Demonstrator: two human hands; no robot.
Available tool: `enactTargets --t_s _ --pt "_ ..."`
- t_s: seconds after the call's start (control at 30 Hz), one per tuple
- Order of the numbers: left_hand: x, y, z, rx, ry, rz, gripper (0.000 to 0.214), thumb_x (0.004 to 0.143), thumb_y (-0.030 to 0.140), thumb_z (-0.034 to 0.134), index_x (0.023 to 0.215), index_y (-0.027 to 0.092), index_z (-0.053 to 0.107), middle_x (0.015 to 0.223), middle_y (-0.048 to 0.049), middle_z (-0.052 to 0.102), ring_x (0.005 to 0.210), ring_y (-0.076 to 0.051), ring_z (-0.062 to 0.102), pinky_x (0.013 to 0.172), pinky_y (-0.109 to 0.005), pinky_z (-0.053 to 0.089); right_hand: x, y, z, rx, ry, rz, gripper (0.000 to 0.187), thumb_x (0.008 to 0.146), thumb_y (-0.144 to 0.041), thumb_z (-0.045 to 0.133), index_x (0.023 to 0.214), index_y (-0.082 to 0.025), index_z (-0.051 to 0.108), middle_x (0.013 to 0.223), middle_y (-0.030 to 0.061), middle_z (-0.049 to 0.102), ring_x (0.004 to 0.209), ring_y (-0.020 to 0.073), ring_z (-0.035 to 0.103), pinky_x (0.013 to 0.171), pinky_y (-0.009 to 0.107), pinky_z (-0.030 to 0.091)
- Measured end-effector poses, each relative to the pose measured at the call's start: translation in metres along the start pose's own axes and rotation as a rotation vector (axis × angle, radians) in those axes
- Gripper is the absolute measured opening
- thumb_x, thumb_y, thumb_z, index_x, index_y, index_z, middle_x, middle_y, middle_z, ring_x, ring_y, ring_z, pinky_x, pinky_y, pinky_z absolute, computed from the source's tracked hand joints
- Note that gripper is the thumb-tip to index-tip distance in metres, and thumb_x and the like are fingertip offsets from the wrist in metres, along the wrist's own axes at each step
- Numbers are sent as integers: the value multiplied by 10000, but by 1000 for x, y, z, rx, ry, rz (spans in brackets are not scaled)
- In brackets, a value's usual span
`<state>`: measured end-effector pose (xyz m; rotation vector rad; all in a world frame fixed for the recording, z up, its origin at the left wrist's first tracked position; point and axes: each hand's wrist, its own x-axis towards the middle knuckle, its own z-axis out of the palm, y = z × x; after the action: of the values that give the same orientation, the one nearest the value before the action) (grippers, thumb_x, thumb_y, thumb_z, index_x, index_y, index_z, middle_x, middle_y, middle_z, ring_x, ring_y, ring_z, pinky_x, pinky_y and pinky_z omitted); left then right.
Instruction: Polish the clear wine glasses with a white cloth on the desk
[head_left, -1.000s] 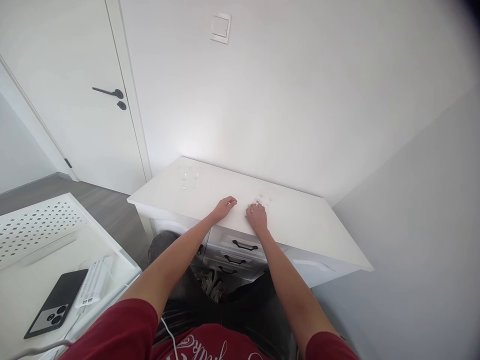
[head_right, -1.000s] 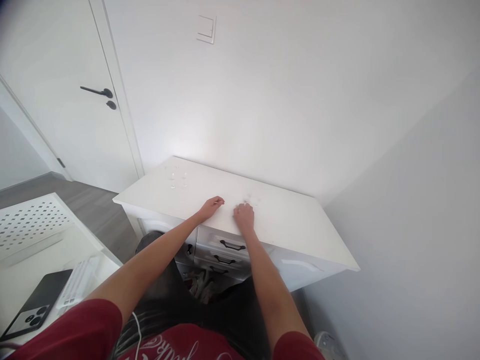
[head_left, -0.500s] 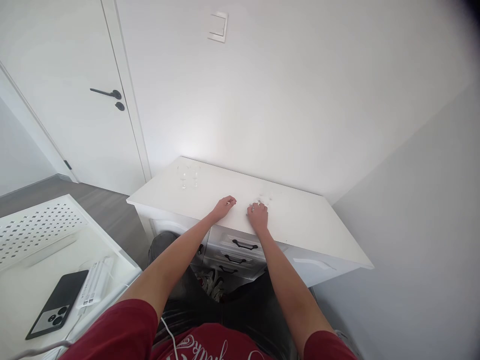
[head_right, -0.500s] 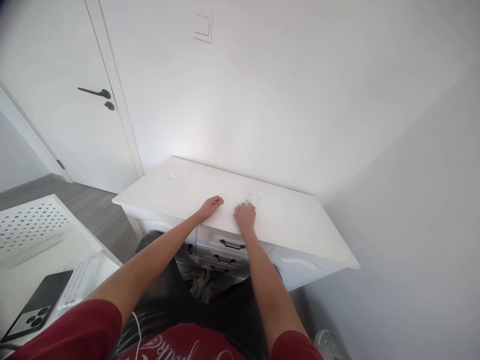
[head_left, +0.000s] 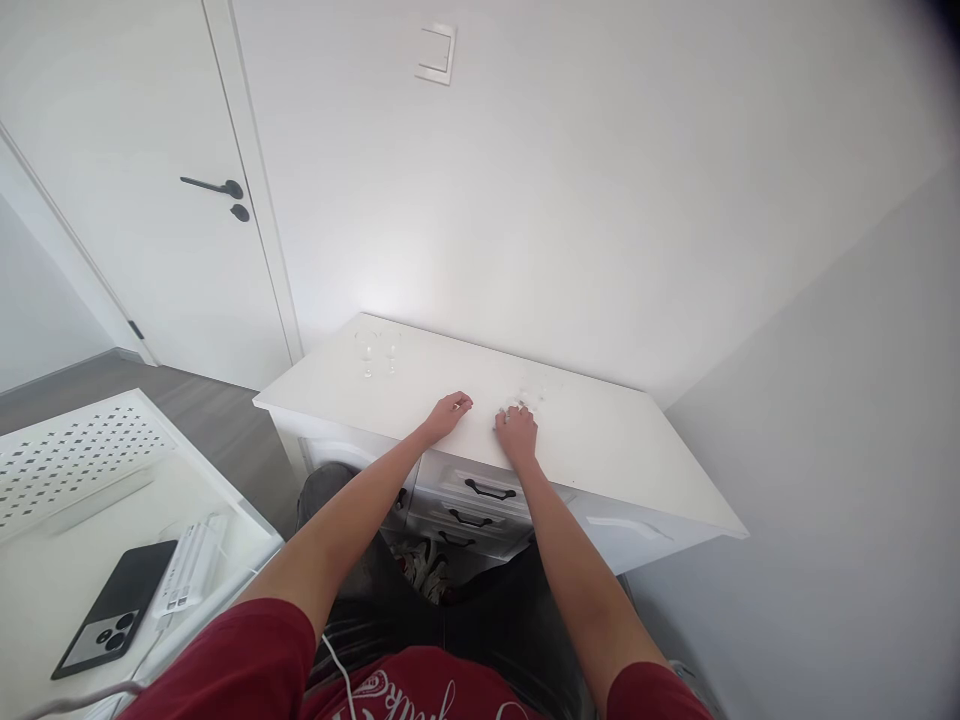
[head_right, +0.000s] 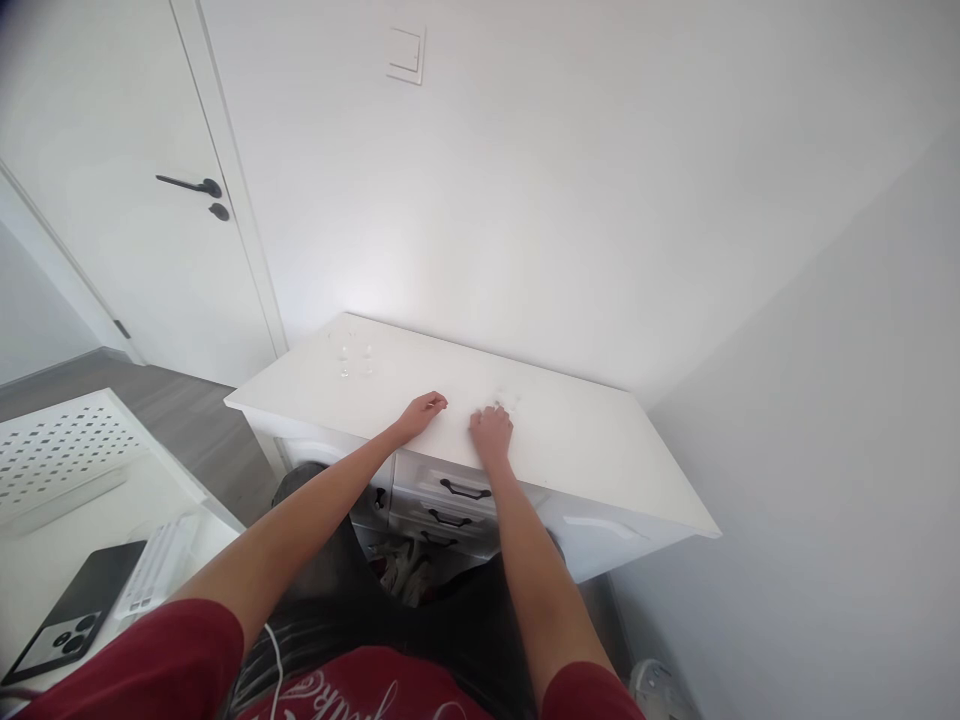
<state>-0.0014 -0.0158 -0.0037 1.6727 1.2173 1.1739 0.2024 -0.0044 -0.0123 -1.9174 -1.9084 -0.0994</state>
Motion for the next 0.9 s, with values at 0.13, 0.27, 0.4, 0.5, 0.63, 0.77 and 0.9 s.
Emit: enactTargets --t_s 0.13,0.27,0.4,0.5,0.63,0.77,0.9 --pt "0 1 0 5 2 3 313 916 498 472 943 237 642 1065 -45 690 1019 -207 607 985 -383 464 0 1 0 5 8 9 349 960 -317 390 1059 -123 663 1218 194 595 1124 293 529 913 372 414" --pt "0 0 0 -1 1 18 315 916 501 476 934 234 641 1053 -42 692 998 -205 609 986 -389 460 -1 1 1 11 3 16 351 963 -310 377 1063 -128 660 1256 189 583 1150 277 521 943 368 403" --pt "1 -1 0 -2 -3 21 304 918 493 481 929 233 638 1045 -40 692 990 -204 610 973 -385 462 0 3 1 30 -1 8 347 970 -296 351 1019 -146 660 1253 172 586 1110 257 552 925 355 405" --pt "1 -1 0 7 1 13 308 921 493 475 935 232 638 1040 -43 692 990 -203 609 957 -374 470 0 4 -1 28 -8 16 338 969 -297 350 995 -158 657 1183 154 610 1043 245 576 872 333 416" --pt "0 0 -1 15 7 -8 305 920 489 473 935 232 636 1043 -41 689 984 -202 607 936 -363 478 0 3 -3 29 -15 21 324 966 -303 362 989 -166 655 1115 139 621 1012 240 580 852 323 414" --pt "-1 3 -4 -11 59 -11 281 936 456 444 922 237 619 1062 -34 683 1024 -201 602 941 -358 468 2 6 1 34 -17 17 326 969 -305 360 995 -172 657 1091 128 623 1007 238 579 842 319 412" --pt "-8 10 -4 -8 212 4 251 944 416 425 936 235 599 1009 -39 675 975 -193 615 908 -347 476 3 9 4 32 -26 4 342 976 -311 348 1008 -167 657 1070 131 628 990 235 578 840 318 399"
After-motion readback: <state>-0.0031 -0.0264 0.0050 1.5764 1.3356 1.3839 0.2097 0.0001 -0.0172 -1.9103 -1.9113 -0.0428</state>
